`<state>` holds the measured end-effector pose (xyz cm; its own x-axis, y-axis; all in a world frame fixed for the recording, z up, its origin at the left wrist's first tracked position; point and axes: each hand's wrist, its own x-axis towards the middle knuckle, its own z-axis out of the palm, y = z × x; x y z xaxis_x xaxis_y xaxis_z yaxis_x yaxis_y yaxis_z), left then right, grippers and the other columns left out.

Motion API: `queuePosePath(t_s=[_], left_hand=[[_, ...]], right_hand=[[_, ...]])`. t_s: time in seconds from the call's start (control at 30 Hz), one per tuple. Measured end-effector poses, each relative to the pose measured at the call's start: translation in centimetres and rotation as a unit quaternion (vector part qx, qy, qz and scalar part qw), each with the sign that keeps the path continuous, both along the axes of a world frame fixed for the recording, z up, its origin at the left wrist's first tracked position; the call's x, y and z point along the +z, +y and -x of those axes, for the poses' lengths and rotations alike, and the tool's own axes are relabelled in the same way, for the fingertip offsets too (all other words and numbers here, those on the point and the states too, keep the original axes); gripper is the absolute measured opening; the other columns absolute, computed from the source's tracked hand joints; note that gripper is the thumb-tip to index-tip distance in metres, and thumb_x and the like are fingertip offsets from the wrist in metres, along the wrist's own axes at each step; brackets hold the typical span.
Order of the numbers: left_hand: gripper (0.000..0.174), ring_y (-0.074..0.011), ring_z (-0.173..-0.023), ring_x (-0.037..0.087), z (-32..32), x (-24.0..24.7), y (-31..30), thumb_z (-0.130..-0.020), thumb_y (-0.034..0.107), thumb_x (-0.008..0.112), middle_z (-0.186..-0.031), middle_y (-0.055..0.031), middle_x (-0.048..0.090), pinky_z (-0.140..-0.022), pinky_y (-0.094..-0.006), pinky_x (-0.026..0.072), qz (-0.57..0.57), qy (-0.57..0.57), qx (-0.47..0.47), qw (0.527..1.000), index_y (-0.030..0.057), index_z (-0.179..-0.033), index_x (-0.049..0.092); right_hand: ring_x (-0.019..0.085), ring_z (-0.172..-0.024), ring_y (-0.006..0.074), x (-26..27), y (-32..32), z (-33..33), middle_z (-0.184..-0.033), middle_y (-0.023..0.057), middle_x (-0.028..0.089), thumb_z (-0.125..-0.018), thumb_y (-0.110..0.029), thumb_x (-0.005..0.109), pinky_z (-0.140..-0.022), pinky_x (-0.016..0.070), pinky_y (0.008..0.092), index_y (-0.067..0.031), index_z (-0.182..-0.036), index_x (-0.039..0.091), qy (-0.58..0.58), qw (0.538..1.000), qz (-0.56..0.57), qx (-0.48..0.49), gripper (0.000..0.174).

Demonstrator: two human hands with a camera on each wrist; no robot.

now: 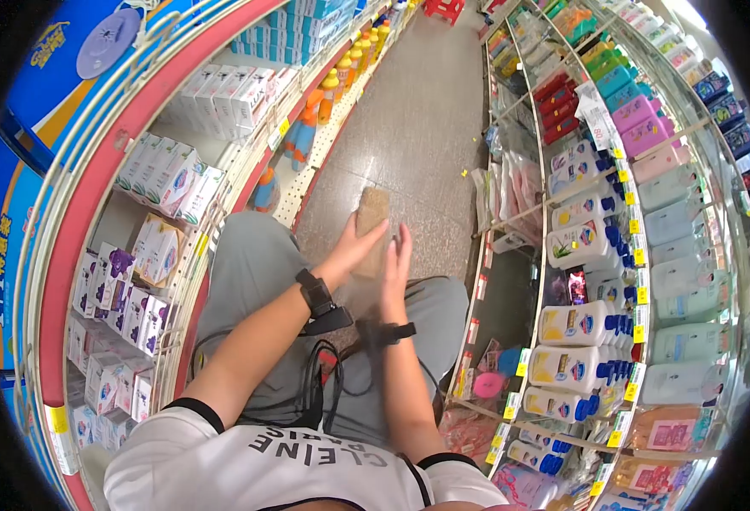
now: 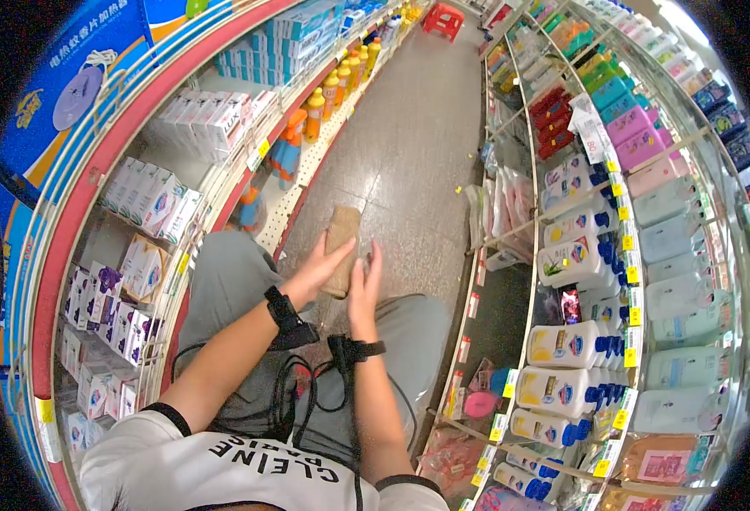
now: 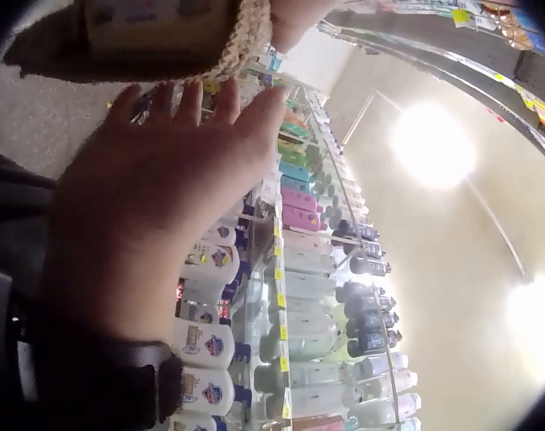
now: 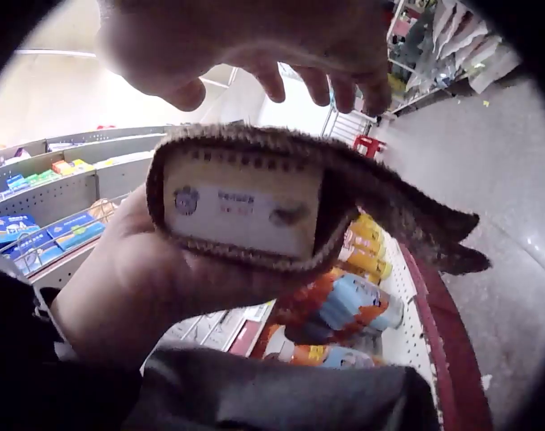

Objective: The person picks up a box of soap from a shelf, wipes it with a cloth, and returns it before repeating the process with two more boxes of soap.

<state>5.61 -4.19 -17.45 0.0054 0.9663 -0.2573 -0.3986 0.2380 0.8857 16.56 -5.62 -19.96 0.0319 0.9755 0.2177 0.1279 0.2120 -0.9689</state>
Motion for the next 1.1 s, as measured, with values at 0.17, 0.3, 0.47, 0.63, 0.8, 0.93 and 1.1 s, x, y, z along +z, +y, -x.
queuePosePath(t_s=[0.17,0.3,0.47,0.63,0.8,0.93,1.1], left_hand=[[0.055,-0.0177,-0.113,0.045,0.0,-0.4,0.0,-0.093,0.035,0.050,-0.125,-0.0102,0.046,-0.094,-0.0306,0.0377,-0.035,-0.044,-0.021,0.998,0.0049,-0.134,0.031],[0.058,-0.0180,-0.116,0.043,-0.1,-0.3,-0.1,-0.094,0.036,0.048,-0.128,-0.0106,0.043,-0.095,-0.0303,0.0363,-0.089,-0.011,-0.035,0.995,0.0050,-0.138,0.026],[0.054,-0.0197,-0.114,0.044,-0.5,-1.6,0.2,-0.092,0.031,0.051,-0.122,-0.0132,0.047,-0.095,-0.0309,0.0364,-0.106,-0.014,-0.019,0.994,0.0021,-0.133,0.030],[0.056,-0.0289,-0.115,0.043,-1.0,-1.0,-0.5,-0.089,0.038,0.052,-0.119,-0.0185,0.050,-0.096,-0.0375,0.0334,-0.115,0.173,0.042,0.977,0.0001,-0.128,0.035],[0.059,-0.0355,-0.119,0.035,-0.3,0.1,-0.7,-0.089,0.047,0.048,-0.127,-0.0191,0.040,-0.101,-0.0412,0.0262,-0.079,0.440,-0.042,0.893,0.0025,-0.127,0.039],[0.059,-0.0355,-0.120,0.033,-0.6,-0.3,-0.8,-0.090,0.050,0.044,-0.126,-0.0190,0.042,-0.102,-0.0408,0.0235,-0.087,0.543,0.008,0.835,0.0037,-0.126,0.043],[0.056,-0.0349,-0.118,0.037,-0.5,-1.8,0.6,-0.090,0.050,0.043,-0.127,-0.0183,0.041,-0.100,-0.0436,0.0267,-0.140,0.381,0.072,0.911,0.0045,-0.123,0.048]], right_hand=[[0.032,-0.128,0.0245,0.9,-0.3,1.4,-0.139,0.0143,0.033,-0.095,-0.032,0.042,-0.105,0.0272,0.0342,-0.0015,-0.138,0.028,0.149,0.985,0.079,0.030,0.055],[0.039,-0.123,0.0220,-2.0,0.4,0.9,-0.134,0.0119,0.039,-0.095,-0.035,0.042,-0.101,0.0316,0.0324,-0.0016,-0.135,0.033,0.325,0.928,0.176,0.052,0.053],[0.049,-0.113,0.0195,-1.7,0.0,0.5,-0.124,0.0090,0.050,-0.095,-0.040,0.041,-0.095,0.0388,0.0323,-0.0043,-0.129,0.042,0.392,0.885,0.236,0.091,0.050],[0.050,-0.113,0.0206,-1.3,0.0,0.8,-0.125,0.0085,0.051,-0.095,-0.046,0.036,-0.095,0.0400,0.0342,-0.0065,-0.130,0.041,0.383,0.893,0.210,0.113,0.053],[0.052,-0.108,0.0181,-1.9,0.1,0.3,-0.119,0.0074,0.052,-0.095,-0.039,0.043,-0.090,0.0430,0.0310,-0.0048,-0.126,0.043,0.393,0.892,0.209,0.082,0.046],[0.051,-0.108,0.0173,-0.2,-0.1,0.3,-0.119,0.0071,0.051,-0.094,-0.037,0.046,-0.090,0.0430,0.0312,-0.0059,-0.126,0.044,0.348,0.916,0.190,0.058,0.045],[0.052,-0.109,0.0196,-0.2,0.3,-0.8,-0.123,0.0071,0.051,-0.093,-0.039,0.046,-0.091,0.0432,0.0338,-0.0080,-0.128,0.042,0.398,0.890,0.213,0.057,0.047]])
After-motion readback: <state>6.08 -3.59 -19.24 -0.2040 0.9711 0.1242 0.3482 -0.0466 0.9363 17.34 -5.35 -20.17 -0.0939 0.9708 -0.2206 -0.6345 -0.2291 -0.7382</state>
